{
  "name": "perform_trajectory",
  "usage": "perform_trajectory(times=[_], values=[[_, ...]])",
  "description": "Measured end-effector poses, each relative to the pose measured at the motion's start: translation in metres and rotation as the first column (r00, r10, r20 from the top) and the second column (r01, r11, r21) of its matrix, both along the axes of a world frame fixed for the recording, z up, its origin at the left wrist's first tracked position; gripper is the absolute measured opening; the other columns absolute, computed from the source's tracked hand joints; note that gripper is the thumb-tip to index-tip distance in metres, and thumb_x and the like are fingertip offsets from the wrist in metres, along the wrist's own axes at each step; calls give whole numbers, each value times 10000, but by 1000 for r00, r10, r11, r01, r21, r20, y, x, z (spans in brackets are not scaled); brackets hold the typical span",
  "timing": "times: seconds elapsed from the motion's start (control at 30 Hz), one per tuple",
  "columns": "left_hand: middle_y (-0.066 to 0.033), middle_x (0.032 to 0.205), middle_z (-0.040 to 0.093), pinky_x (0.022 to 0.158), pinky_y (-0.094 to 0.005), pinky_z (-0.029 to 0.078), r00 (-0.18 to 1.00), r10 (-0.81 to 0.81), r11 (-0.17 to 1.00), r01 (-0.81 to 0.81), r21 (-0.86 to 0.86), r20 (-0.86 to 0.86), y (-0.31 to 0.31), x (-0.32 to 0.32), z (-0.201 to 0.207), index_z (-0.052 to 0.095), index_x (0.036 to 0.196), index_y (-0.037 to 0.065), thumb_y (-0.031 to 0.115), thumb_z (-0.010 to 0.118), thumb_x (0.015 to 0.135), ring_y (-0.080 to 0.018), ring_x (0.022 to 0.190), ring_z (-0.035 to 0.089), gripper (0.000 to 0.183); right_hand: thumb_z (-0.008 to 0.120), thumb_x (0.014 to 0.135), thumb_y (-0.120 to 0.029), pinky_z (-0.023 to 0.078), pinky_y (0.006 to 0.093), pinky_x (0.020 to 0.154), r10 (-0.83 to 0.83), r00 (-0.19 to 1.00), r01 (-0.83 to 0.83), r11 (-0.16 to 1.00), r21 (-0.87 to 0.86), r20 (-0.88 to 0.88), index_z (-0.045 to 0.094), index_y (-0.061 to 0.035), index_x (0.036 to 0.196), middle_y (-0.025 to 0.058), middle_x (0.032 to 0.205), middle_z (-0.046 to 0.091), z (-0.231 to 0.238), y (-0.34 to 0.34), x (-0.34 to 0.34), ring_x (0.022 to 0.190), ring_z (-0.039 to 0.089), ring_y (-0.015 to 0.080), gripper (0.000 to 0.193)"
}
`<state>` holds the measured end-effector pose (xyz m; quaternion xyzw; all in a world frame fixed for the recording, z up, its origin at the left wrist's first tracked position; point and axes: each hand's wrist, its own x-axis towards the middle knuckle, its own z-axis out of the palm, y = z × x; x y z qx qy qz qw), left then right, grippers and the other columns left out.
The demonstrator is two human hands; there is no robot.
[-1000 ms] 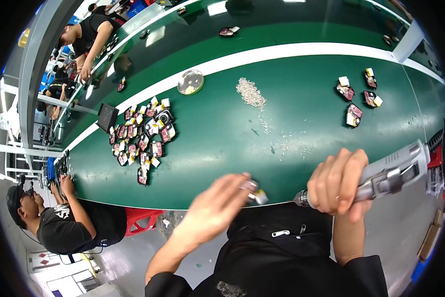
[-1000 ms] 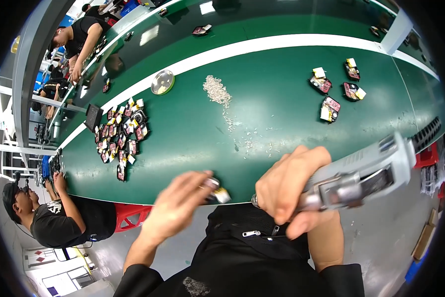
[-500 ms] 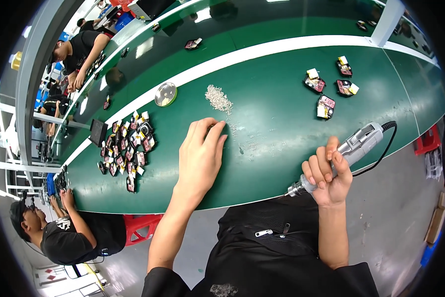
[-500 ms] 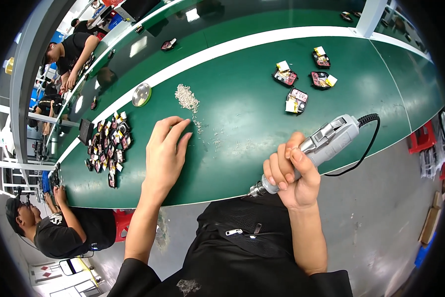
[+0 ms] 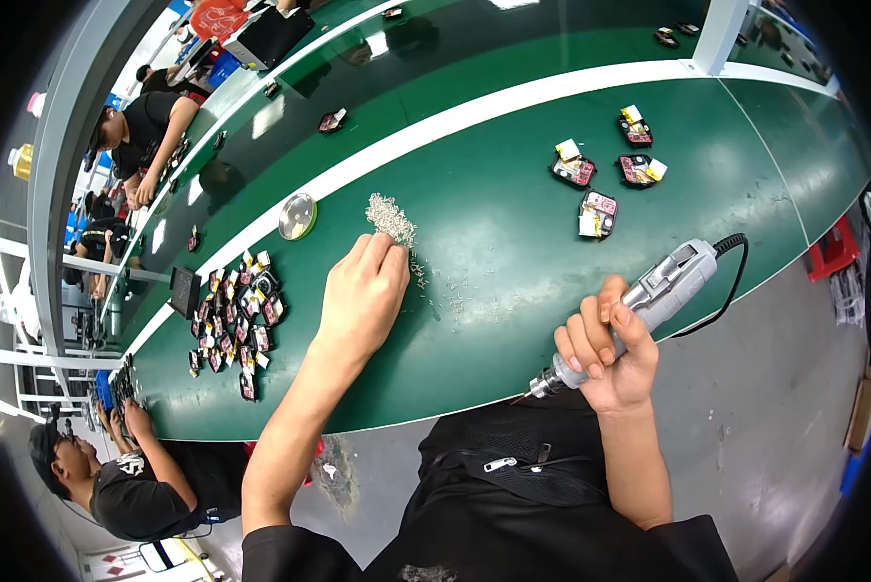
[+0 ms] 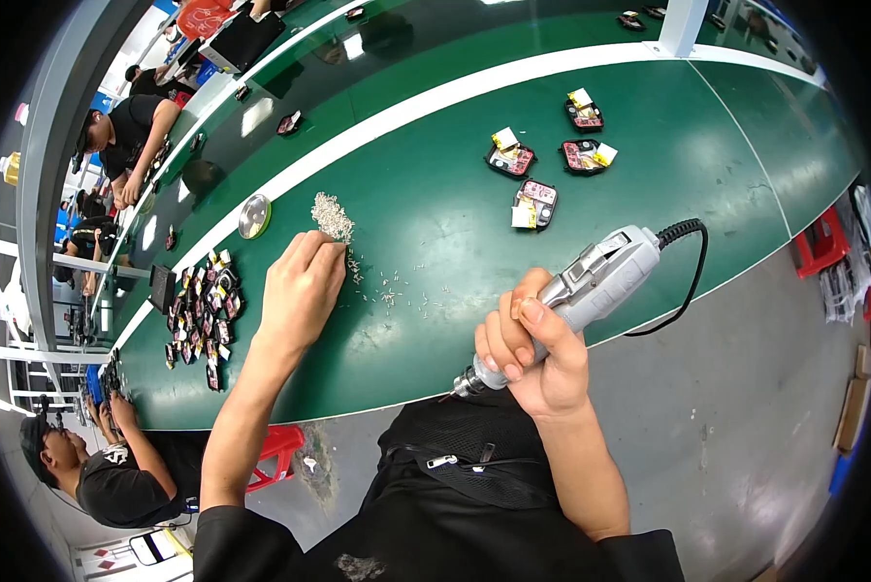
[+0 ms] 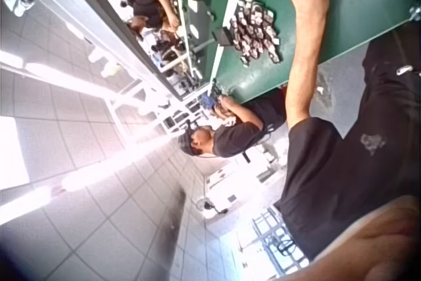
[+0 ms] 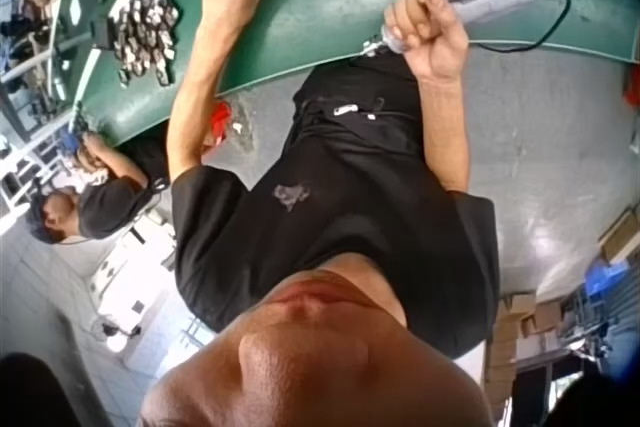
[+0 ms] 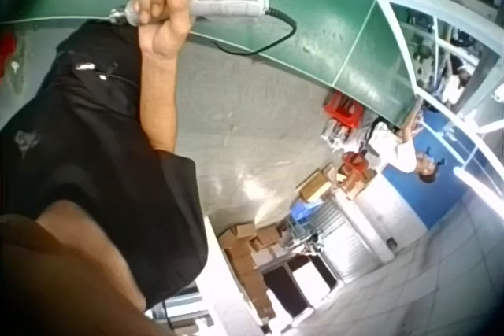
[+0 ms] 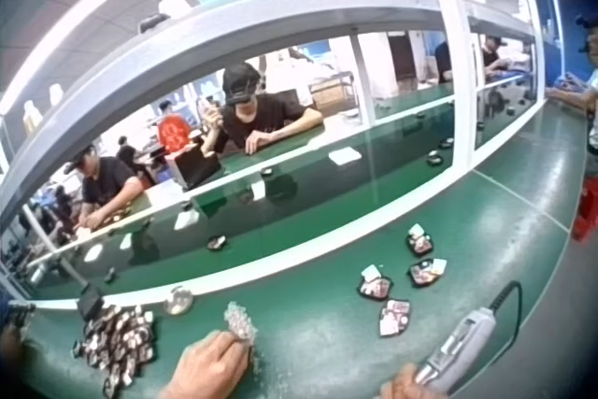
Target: Assembling small electronic components using an electric screwdriver on a factory production line.
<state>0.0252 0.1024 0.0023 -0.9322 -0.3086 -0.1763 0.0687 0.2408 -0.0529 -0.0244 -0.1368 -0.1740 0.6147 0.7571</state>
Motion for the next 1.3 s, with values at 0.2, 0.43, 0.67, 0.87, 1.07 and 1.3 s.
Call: perform_trajectory(times=[0.2, 0.43, 0.67, 0.87, 1.07, 1.3], values=[[-101, 845, 665, 630, -252, 494, 882, 268, 919, -113, -377, 389, -5, -12, 3, 674, 909, -25, -67, 653, 774, -147, 662, 617, 143, 497, 926, -173, 369, 281, 498, -2, 1000, 1, 1000, -29, -21, 463, -109, 841, -17, 511, 368, 2, -1, -1, 410, 384, 100, 111], [-104, 798, 663, 633, -261, 490, 771, 327, 816, 61, -575, 546, -91, -3, 10, 679, 842, -23, -95, 674, 738, -184, 709, 632, 126, 493, 952, -214, 371, 255, 499, -92, 996, 92, 996, 1, 6, 450, -88, 883, -29, 527, 353, 22, 1, -7, 411, 361, 79, 150], [-167, 890, 619, 651, -270, 511, 423, 663, 306, 599, -740, 617, -133, -2, 9, 639, 883, -95, -88, 620, 824, -176, 749, 610, 62, 439, 992, -236, 365, 250, 498, -230, 973, 231, 961, 152, -19, 472, -76, 894, -31, 539, 362, 61, 10, -27, 419, 374, 75, 190], [-178, 880, 609, 628, -279, 514, 324, 675, 246, 748, -617, 663, -138, -4, 2, 623, 922, -96, -34, 585, 877, -183, 724, 600, 85, 430, 997, -241, 367, 252, 503, -240, 970, 233, 959, 161, 24, 483, -73, 905, -29, 543, 369, 60, 12, -40, 423, 382, 75, 199], [-164, 826, 626, 593, -278, 499, 397, 661, 331, 606, -723, 636, -140, -3, 6, 631, 855, -84, -70, 608, 833, -191, 671, 604, 35, 420, 998, -233, 371, 260, 505, -238, 968, 219, 957, 189, 85, 482, -73, 914, -28, 541, 370, 57, 10, -40, 421, 383, 82, 190], [-141, 741, 635, 573, -263, 459, 588, 427, 621, 361, -695, 687, -134, 6, -2, 635, 802, -66, -117, 652, 725, -199, 633, 592, 94, 401, 1002, -225, 368, 262, 504, -273, 946, 234, 949, 212, 175, 476, -68, 922, -27, 543, 371, 52, 9, -34, 418, 368, 83, 191]])
